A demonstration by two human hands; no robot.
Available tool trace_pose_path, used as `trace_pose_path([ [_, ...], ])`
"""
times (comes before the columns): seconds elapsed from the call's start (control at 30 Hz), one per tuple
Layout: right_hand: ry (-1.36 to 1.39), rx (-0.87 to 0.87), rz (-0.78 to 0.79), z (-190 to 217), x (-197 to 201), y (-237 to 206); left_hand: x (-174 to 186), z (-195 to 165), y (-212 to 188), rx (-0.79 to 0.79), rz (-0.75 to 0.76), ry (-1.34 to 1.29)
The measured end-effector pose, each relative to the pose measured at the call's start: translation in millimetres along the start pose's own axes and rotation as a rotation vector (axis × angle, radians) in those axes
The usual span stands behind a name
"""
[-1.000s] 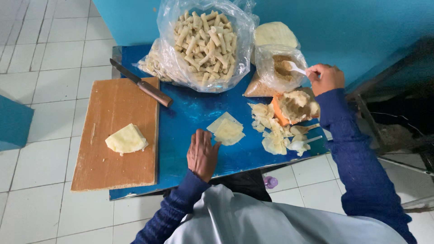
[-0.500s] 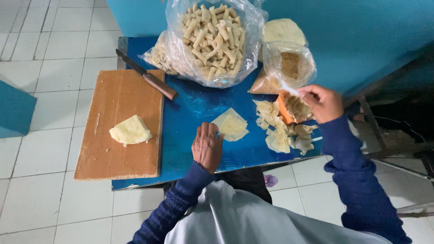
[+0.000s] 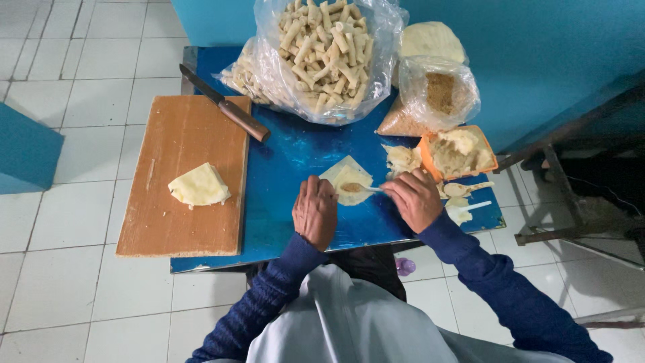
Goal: The person sits at a blue table folding thin square wrapper sheets into triangles. They use a spoon to scoop brown filling powder from a plastic bag onto a wrapper, fold the wrapper over the filling, press the edges, and place the folded piece in a growing stack on the table.
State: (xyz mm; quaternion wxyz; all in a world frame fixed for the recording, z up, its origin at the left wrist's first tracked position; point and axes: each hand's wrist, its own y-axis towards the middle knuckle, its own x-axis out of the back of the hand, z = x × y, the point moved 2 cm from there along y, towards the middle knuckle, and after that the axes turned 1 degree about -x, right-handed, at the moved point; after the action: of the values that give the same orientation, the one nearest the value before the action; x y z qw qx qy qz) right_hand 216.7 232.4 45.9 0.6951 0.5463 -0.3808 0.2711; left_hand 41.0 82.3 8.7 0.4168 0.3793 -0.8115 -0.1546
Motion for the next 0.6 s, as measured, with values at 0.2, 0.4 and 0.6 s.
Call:
trace_pose_path([
  [0.2, -0.186, 0.157, -0.052, 1, -1, -8, 0, -4, 7, -0.013, -0.023, -0.115],
  [0.4, -0.288, 0.167, -0.113, 4, 2, -11, -1, -3, 11, 0.019, -0.021, -0.278],
  [0.6, -0.297, -0.146, -0.199, -39, 59, 7, -6, -3, 17, 0.053, 0.013, -0.318],
])
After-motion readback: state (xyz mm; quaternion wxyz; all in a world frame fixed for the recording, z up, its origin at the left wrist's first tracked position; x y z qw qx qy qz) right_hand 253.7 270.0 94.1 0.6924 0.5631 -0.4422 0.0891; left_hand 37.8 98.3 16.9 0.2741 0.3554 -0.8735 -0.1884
